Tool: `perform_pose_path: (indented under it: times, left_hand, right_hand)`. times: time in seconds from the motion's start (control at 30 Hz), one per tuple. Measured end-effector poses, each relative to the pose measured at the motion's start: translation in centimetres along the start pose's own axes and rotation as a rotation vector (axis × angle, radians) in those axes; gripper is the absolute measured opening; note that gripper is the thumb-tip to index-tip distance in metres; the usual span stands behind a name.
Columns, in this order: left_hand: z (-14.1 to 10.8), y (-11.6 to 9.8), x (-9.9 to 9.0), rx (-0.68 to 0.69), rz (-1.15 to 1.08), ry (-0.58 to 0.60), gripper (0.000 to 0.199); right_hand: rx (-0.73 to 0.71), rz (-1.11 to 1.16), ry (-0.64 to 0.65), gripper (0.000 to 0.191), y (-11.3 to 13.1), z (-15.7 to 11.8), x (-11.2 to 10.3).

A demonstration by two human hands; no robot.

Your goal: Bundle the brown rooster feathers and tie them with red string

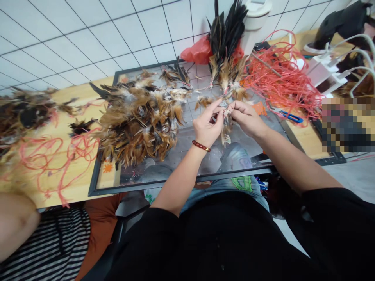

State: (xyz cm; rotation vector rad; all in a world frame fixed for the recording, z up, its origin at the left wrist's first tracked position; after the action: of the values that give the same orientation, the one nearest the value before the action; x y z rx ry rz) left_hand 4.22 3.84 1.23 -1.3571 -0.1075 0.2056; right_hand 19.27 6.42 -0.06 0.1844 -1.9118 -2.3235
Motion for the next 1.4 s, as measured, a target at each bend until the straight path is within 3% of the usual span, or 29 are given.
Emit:
perform_pose_path:
  times: [0.2, 0.33, 0.47, 0.53, 0.7, 0.83, 0.93, 1.07, 1.23, 1.4]
  left_hand:
    - [0.3, 0.4, 0.3, -0.067, -0.092, -0.023, 0.032]
    - [1.1, 1.1, 0.6, -0.103, -0.178, -0.04, 0.036]
    - [1.7, 2.4, 1.2, -0.209, -0.246, 0.027, 0.046]
    - [1.8, 2.6, 1.3, -0.23, -0.235, 0.054, 0.038]
    - [1.5, 1.2, 0.9, -0.112, -0.144, 0.076, 0.007]
    - [1.5, 0.6, 1.1, 0.043, -0.157, 0.126, 0.006]
    - [1.8, 1.5, 1.4, 0.133, -0.184, 0.149, 0.018]
    - [2.1, 2.3, 1.4, 0.245, -0.161, 0.102, 0.023]
    - [2.0, 2.1, 1.1, 0.272, -0.102, 0.073, 0.026]
    - [1.7, 1.9, 1.1, 0.211, -0.126, 0.063, 0.022]
  right_hand:
    - [-0.049, -0.025, 0.017, 0.048, 0.8, -0.1, 0.5]
    - [-0.113, -0.055, -0.065, 0.052, 0.8, 0.0, 0.1]
    - [-0.144, -0.048, -0.156, 0.053, 0.4, 0.2, -0.7]
    - [-0.152, -0.058, -0.165, 0.051, 0.4, 0.2, -0.8]
    - [-0.15, -0.094, -0.165, 0.047, 0.8, 0.0, -0.7]
    - [-0.143, -0.116, -0.178, 0.043, 1.1, -0.2, -0.8]
    - [-0.134, -0.086, -0.202, 0.043, 0.9, -0.1, -1.0]
    - [-0.105, -0.025, -0.223, 0.041, 0.3, -0.1, -0.9]
    - [-0.053, 0.07, -0.211, 0.046, -0.2, -0.2, -0.6]
    - [-0.028, 0.071, -0.217, 0.036, -0.6, -0.1, -0.6]
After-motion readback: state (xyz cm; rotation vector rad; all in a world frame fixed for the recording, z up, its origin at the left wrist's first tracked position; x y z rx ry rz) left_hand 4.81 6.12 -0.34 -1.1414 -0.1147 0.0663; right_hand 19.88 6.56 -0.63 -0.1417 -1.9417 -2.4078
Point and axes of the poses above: each hand's wrist, its own z-axis towards the middle knuckle, its own x-axis out of the palm, y = z × x, the point moved 7 cm from there along z, towards the middle knuckle, and after that the axes turned 5 degrees about -y, right-handed, at the moved point
